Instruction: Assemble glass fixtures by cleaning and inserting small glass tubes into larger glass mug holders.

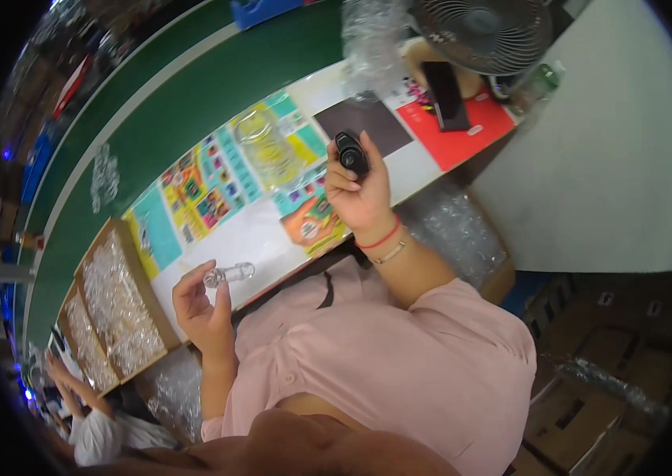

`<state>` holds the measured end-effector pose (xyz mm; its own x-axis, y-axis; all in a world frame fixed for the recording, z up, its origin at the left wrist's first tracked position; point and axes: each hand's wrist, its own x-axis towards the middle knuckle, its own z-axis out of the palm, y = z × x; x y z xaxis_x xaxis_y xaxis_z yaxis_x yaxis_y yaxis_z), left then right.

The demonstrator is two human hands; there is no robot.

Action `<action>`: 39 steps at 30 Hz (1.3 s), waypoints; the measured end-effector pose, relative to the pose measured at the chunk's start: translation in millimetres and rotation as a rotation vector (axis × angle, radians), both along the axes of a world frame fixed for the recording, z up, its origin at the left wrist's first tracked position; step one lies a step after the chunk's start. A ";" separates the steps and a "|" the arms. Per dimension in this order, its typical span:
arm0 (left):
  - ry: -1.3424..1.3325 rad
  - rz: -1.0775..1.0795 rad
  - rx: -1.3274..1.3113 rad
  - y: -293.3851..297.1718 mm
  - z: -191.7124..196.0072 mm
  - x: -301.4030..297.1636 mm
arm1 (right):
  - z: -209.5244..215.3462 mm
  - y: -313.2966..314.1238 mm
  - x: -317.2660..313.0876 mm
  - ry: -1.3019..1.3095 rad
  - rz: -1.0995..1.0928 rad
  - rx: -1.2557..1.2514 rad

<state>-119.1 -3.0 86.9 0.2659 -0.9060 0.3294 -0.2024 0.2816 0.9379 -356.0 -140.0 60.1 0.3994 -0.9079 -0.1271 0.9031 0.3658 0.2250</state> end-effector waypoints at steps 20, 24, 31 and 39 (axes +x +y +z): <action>0.761 -0.167 0.300 -52.8 -15.3 -33.5 | -41.0 -23.1 -31.5 -0.201 -0.112 0.004; 0.729 -0.404 0.290 -60.5 -10.5 -44.0 | -7.8 27.5 2.0 0.646 -0.190 -0.584; 0.867 -0.592 0.366 -76.3 -17.1 -58.7 | -17.4 34.5 10.6 1.275 -0.022 -1.075; -0.162 -0.098 0.122 -157.1 -68.8 -31.3 | -42.4 5.9 -3.4 0.969 -0.299 -0.317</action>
<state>-150.4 -160.0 18.1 0.1272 -0.9606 0.2470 -0.3306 0.1938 0.9237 -359.4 -134.1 17.6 0.0099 -0.9999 -0.0120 0.7086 0.0155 -0.7054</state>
